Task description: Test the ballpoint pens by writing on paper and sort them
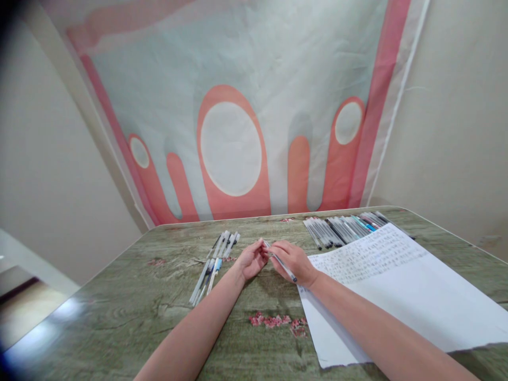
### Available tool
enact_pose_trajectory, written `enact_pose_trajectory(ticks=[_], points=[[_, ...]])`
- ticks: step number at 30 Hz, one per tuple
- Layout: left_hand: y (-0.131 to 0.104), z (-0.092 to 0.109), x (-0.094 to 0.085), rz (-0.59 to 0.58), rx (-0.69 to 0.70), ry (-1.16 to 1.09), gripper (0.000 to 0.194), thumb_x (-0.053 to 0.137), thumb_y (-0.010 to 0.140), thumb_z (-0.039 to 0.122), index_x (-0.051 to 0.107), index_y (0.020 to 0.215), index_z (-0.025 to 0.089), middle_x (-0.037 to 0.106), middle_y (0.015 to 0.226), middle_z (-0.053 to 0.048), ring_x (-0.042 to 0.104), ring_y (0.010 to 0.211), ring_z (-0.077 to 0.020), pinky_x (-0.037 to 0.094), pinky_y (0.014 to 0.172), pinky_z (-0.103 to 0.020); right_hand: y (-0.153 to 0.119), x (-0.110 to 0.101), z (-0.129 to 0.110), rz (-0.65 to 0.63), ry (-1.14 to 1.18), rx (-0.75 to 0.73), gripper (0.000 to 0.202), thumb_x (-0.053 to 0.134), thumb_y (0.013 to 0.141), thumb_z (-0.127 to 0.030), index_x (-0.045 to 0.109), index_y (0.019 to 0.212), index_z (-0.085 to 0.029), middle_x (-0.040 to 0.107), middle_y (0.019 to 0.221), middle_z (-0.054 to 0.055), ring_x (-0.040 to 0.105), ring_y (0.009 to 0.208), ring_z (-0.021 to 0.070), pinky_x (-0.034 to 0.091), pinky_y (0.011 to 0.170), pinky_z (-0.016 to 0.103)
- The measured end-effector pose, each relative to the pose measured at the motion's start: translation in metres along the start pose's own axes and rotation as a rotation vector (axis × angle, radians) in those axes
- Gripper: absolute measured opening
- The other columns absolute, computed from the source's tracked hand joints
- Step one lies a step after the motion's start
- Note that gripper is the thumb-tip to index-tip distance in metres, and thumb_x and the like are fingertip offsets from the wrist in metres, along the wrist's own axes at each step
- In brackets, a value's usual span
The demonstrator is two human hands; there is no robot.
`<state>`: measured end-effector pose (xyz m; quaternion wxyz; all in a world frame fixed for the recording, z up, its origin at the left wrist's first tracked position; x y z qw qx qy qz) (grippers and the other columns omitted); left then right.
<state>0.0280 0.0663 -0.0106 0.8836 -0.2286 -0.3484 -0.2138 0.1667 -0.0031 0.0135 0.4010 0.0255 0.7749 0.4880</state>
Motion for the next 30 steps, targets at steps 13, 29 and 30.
enact_pose_trajectory(ticks=[13,29,30], points=[[0.0002,-0.0012,-0.0005,0.000,0.023,0.023,0.016,0.054,0.079,0.023,0.053,0.068,0.011,0.053,0.060,0.000,0.050,0.050,-0.0041,0.044,0.053,-0.016,0.0006,-0.0009,-0.0008,-0.017,0.006,0.000,0.031,0.043,0.080,-0.019,0.052,0.109,-0.022,0.059,0.099,0.007,0.055,0.092,0.0185,0.047,0.081,0.035],[0.0017,-0.0023,-0.0009,-0.045,0.056,0.036,0.014,0.054,0.078,0.021,0.053,0.069,0.011,0.054,0.060,0.000,0.052,0.051,-0.0048,0.046,0.052,-0.016,0.0010,-0.0013,-0.0004,-0.019,0.010,0.012,0.029,0.043,0.081,-0.020,0.053,0.108,-0.023,0.060,0.098,0.007,0.055,0.092,0.0186,0.048,0.079,0.034],[0.0022,-0.0025,-0.0015,-0.054,0.055,0.033,0.013,0.054,0.079,0.021,0.053,0.070,0.011,0.055,0.060,0.000,0.052,0.051,-0.0048,0.046,0.053,-0.016,0.0009,-0.0015,-0.0006,-0.023,0.009,0.016,0.030,0.042,0.081,-0.020,0.052,0.108,-0.023,0.059,0.099,0.007,0.055,0.092,0.0185,0.048,0.079,0.034]])
Point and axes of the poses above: each hand's wrist, its own y-axis towards the middle knuckle, its own x-axis out of the palm, z = x × y, the point moved 2 cm from there along y, towards the middle knuckle
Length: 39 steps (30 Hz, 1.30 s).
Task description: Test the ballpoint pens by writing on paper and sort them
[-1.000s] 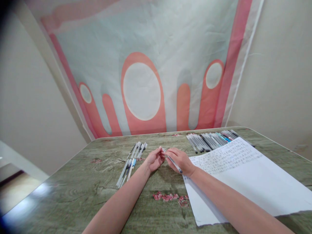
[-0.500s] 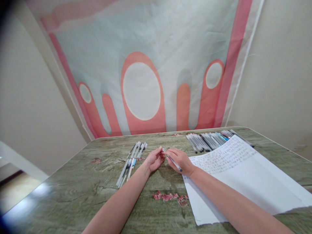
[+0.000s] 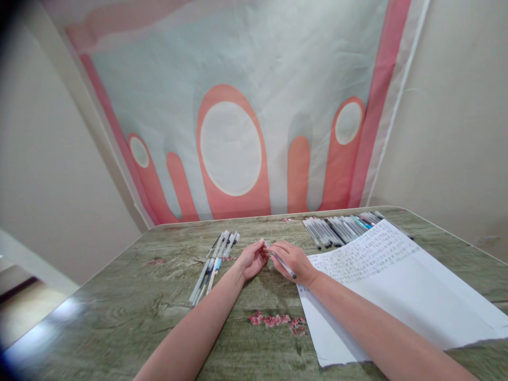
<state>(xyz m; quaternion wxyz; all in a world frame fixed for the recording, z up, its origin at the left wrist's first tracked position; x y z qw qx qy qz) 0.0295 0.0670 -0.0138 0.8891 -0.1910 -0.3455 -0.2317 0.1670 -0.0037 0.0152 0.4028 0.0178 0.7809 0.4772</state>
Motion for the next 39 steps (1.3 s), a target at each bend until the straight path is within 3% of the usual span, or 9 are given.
enact_pose_trajectory(ticks=[16,23,32,39], points=[[-0.002,0.002,0.001,-0.068,-0.041,0.005,0.011,0.055,0.077,0.019,0.054,0.070,0.010,0.054,0.059,0.000,0.052,0.051,-0.0047,0.045,0.053,-0.015,-0.001,-0.002,-0.002,0.024,-0.001,-0.011,0.027,0.041,0.081,-0.020,0.052,0.106,-0.020,0.060,0.095,0.008,0.056,0.090,0.0179,0.048,0.078,0.033],[-0.009,0.005,0.006,0.001,-0.057,0.044,0.011,0.057,0.076,0.018,0.054,0.069,0.010,0.054,0.057,0.000,0.052,0.050,-0.0050,0.045,0.053,-0.016,-0.003,-0.001,-0.002,0.018,-0.012,-0.024,0.027,0.043,0.080,-0.017,0.052,0.105,-0.019,0.060,0.096,0.008,0.056,0.090,0.0172,0.048,0.079,0.033],[-0.001,0.001,-0.004,-0.071,-0.046,-0.035,0.006,0.058,0.075,0.015,0.054,0.072,0.011,0.056,0.061,0.000,0.053,0.054,-0.0054,0.045,0.055,-0.016,-0.002,0.000,-0.001,0.045,-0.025,-0.049,0.027,0.043,0.080,-0.017,0.052,0.105,-0.020,0.061,0.095,0.008,0.057,0.090,0.0174,0.049,0.078,0.033],[0.000,0.001,-0.004,-0.046,-0.047,-0.069,0.008,0.057,0.076,0.018,0.055,0.073,0.011,0.056,0.062,0.000,0.054,0.055,-0.0053,0.045,0.055,-0.016,-0.002,0.002,0.000,0.030,-0.036,-0.045,0.028,0.044,0.080,-0.016,0.052,0.107,-0.019,0.060,0.097,0.008,0.056,0.091,0.0170,0.048,0.080,0.033]])
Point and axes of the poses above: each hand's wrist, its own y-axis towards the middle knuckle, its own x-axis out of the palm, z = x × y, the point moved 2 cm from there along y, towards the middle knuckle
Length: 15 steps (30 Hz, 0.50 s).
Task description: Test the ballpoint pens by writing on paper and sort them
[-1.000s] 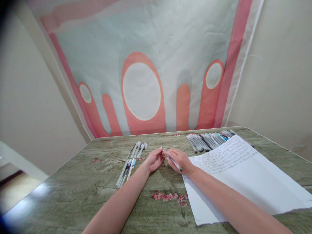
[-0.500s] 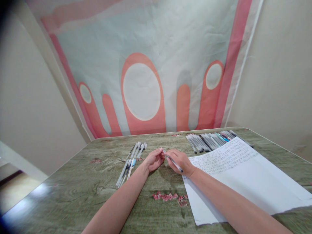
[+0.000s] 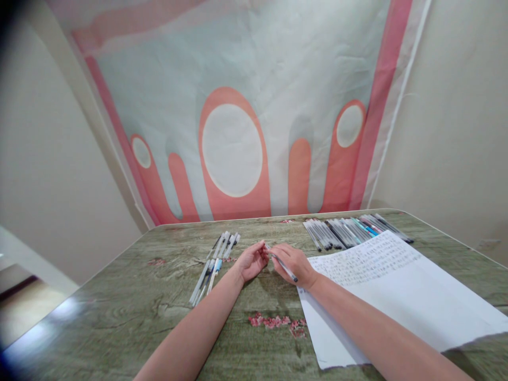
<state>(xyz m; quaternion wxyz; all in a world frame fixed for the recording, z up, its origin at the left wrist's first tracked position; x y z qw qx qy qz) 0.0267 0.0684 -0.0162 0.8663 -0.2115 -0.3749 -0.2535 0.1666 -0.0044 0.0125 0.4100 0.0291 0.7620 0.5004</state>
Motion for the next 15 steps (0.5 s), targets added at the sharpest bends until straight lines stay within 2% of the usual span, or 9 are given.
enact_pose_trajectory(ticks=[15], points=[[-0.0006,0.0002,0.0008,-0.010,-0.006,0.026,0.008,0.057,0.075,0.018,0.055,0.073,0.010,0.056,0.061,0.000,0.053,0.053,-0.0057,0.045,0.055,-0.017,0.0003,0.0009,-0.0008,0.003,-0.041,-0.027,0.027,0.043,0.080,-0.016,0.052,0.106,-0.020,0.060,0.098,0.008,0.056,0.092,0.0173,0.049,0.080,0.033]])
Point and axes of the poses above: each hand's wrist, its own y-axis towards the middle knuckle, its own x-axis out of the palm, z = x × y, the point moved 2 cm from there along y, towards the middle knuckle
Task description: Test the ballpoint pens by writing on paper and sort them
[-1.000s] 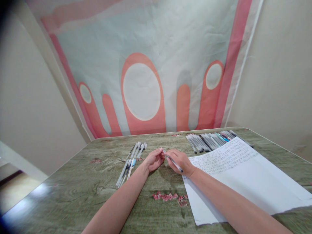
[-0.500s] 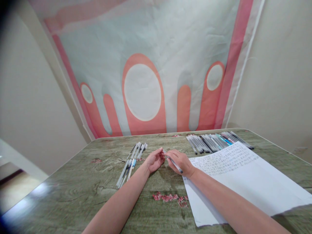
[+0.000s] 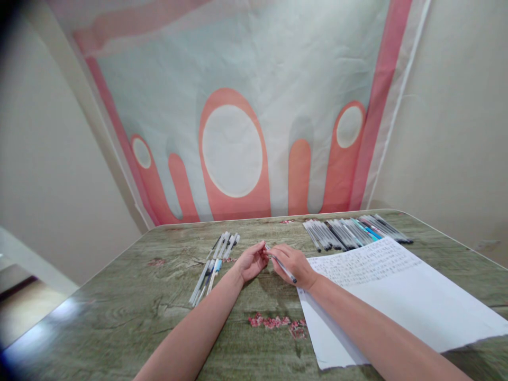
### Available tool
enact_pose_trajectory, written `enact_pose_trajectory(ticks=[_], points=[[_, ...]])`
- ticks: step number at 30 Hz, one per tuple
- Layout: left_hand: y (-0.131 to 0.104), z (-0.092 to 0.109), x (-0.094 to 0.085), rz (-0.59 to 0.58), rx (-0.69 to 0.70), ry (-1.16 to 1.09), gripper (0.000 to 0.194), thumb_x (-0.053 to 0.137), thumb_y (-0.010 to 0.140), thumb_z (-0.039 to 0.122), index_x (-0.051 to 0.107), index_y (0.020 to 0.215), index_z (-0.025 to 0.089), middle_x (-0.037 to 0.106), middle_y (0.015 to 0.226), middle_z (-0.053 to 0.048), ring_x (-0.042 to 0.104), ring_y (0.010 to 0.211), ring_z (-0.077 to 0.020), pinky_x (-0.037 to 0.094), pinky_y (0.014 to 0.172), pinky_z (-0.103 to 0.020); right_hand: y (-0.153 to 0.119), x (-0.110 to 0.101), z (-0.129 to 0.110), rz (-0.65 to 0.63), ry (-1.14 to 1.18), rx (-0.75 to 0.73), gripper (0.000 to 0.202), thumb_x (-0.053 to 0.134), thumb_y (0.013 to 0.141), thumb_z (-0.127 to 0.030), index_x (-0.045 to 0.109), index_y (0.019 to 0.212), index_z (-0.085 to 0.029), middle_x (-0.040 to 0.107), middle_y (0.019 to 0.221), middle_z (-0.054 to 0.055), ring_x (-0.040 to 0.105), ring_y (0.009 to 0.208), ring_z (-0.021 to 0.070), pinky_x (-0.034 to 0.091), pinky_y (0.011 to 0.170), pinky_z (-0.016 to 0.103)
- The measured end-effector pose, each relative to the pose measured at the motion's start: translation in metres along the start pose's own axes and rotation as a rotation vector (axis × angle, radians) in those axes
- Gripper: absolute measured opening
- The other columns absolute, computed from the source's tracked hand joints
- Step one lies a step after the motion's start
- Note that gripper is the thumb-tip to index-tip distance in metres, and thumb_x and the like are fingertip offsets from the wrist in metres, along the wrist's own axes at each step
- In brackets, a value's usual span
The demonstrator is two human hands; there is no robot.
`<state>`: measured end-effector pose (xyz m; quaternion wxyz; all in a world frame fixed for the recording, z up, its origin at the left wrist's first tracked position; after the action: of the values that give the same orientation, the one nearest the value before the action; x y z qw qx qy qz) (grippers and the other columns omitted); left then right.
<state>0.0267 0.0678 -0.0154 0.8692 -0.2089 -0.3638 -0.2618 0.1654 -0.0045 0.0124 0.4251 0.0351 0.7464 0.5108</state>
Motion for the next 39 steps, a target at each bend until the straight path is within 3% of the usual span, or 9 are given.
enact_pose_trajectory(ticks=[13,19,21,24,27,31,35,39], points=[[-0.002,0.001,-0.001,-0.005,0.013,0.011,0.004,0.057,0.075,0.014,0.055,0.073,0.011,0.055,0.061,0.001,0.052,0.054,-0.0056,0.043,0.055,-0.017,0.000,0.001,-0.001,-0.010,-0.005,-0.017,0.028,0.044,0.080,-0.015,0.052,0.106,-0.019,0.060,0.097,0.008,0.056,0.091,0.0167,0.049,0.078,0.031],[0.000,0.000,0.003,0.054,0.070,0.105,0.005,0.059,0.073,0.015,0.056,0.072,0.011,0.055,0.064,0.000,0.051,0.055,-0.0062,0.042,0.057,-0.018,0.000,0.001,0.001,-0.004,0.012,0.010,0.026,0.042,0.081,-0.017,0.052,0.106,-0.020,0.060,0.096,0.007,0.056,0.091,0.0173,0.048,0.078,0.032],[0.001,0.001,0.004,0.144,0.195,0.219,0.007,0.059,0.073,0.019,0.058,0.074,0.012,0.055,0.066,-0.001,0.050,0.057,-0.0069,0.041,0.059,-0.018,-0.001,0.000,0.004,0.025,0.019,0.079,0.026,0.042,0.082,-0.018,0.052,0.105,-0.020,0.059,0.096,0.008,0.055,0.091,0.0174,0.048,0.078,0.032],[-0.002,0.004,0.007,0.254,0.444,0.580,0.008,0.061,0.069,0.019,0.063,0.076,0.016,0.057,0.073,-0.002,0.051,0.069,-0.0115,0.040,0.070,-0.021,-0.002,-0.002,0.010,0.090,0.026,0.223,0.022,0.042,0.082,-0.019,0.050,0.103,-0.019,0.057,0.090,0.007,0.055,0.085,0.0174,0.047,0.076,0.032],[-0.007,0.003,0.012,0.188,0.596,0.914,0.018,0.063,0.066,0.015,0.065,0.082,0.022,0.059,0.088,-0.005,0.048,0.090,-0.0177,0.032,0.089,-0.028,-0.004,-0.002,0.015,0.120,0.035,0.297,0.019,0.042,0.083,-0.021,0.051,0.099,-0.019,0.055,0.086,0.006,0.055,0.081,0.0170,0.047,0.073,0.031],[-0.010,-0.006,0.016,0.098,0.620,1.072,0.022,0.062,0.064,0.011,0.066,0.080,0.025,0.057,0.099,-0.006,0.041,0.105,-0.0213,0.024,0.097,-0.032,-0.004,-0.001,0.017,0.139,0.031,0.300,0.020,0.042,0.083,-0.022,0.051,0.100,-0.020,0.055,0.088,0.007,0.055,0.081,0.0172,0.047,0.073,0.031],[-0.007,-0.011,0.013,0.087,0.594,1.050,0.019,0.062,0.060,0.004,0.064,0.066,0.022,0.056,0.085,-0.006,0.046,0.095,-0.0193,0.029,0.091,-0.028,-0.004,-0.001,0.015,0.104,0.024,0.292,0.025,0.043,0.081,-0.024,0.050,0.106,-0.020,0.055,0.095,0.007,0.055,0.086,0.0183,0.047,0.076,0.032],[-0.003,-0.007,0.003,0.203,0.617,0.942,0.025,0.063,0.057,0.001,0.063,0.075,0.019,0.054,0.082,-0.003,0.049,0.071,-0.0122,0.036,0.079,-0.024,-0.003,-0.003,0.012,0.063,0.040,0.259,0.029,0.040,0.082,-0.022,0.049,0.110,-0.020,0.055,0.099,0.008,0.054,0.092,0.0187,0.046,0.080,0.032]])
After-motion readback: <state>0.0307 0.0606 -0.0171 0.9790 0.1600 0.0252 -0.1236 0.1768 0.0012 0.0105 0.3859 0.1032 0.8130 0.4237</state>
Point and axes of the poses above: each hand's wrist, its own y-axis towards the middle knuckle, its own x-axis out of the palm, z = x × y, the point moved 2 cm from there along y, towards the middle knuckle
